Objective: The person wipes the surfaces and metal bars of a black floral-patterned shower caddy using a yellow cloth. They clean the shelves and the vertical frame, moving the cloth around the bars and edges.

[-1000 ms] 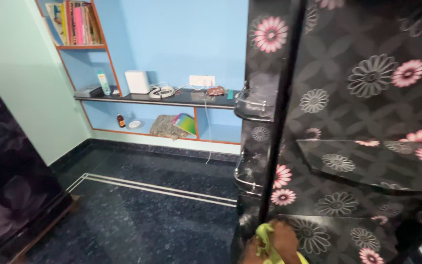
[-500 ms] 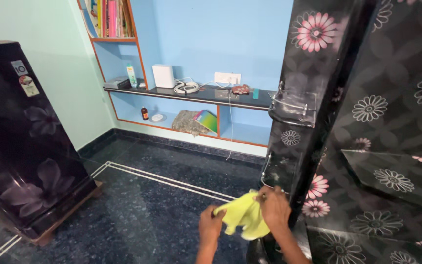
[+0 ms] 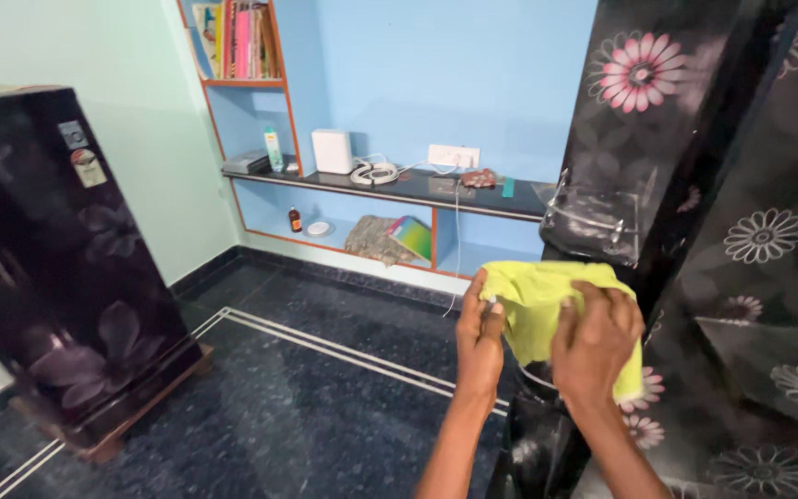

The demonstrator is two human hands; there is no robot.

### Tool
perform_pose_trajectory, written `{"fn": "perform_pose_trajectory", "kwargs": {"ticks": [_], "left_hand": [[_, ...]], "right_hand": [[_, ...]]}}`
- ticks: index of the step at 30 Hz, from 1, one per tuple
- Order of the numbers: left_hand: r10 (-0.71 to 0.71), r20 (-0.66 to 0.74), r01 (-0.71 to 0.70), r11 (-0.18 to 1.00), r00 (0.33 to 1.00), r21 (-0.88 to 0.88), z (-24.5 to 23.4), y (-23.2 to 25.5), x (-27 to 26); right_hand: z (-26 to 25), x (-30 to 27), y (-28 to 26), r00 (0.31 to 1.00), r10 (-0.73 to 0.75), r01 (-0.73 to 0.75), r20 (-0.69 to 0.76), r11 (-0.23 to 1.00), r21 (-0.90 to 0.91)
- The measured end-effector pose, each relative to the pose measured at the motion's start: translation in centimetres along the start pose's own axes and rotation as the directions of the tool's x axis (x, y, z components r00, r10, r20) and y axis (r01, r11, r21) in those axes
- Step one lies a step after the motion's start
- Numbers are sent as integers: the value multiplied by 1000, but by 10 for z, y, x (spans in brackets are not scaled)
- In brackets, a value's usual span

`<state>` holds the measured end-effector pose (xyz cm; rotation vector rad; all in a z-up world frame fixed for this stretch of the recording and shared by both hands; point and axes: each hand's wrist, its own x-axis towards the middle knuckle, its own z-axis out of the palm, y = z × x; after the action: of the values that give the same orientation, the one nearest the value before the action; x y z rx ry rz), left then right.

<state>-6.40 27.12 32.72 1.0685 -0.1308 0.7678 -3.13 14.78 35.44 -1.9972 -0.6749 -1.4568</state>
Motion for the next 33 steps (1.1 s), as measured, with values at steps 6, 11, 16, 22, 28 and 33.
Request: {"fn": "perform_pose_trajectory", "kwargs": {"ticks": [6,11,16,22,28,33], "left_hand": [[159,196,-174,982,968,65,18,15,46],[24,435,-222,885,900,409,13,0,68],[12,447,-187,918,895,349,-1,-31,111],[58,491,-253,905,869,342,-2,-42,145],[115,357,-140,989,927,44,29,-34,175],[122,293,-150,986,948,74,48,-46,183]], "right_hand": [[52,43,14,952,-174,234,253,945,-229],[99,57,40,957,-133,250,260,831,-497],[123,40,59,945,-283,325,162,863,-386],[125,52,65,893,-450,435,1,863,-256],[123,88,37,957,-282,277,71,812,-514],[120,109,35,981,-35,121,189,877,-465]]}}
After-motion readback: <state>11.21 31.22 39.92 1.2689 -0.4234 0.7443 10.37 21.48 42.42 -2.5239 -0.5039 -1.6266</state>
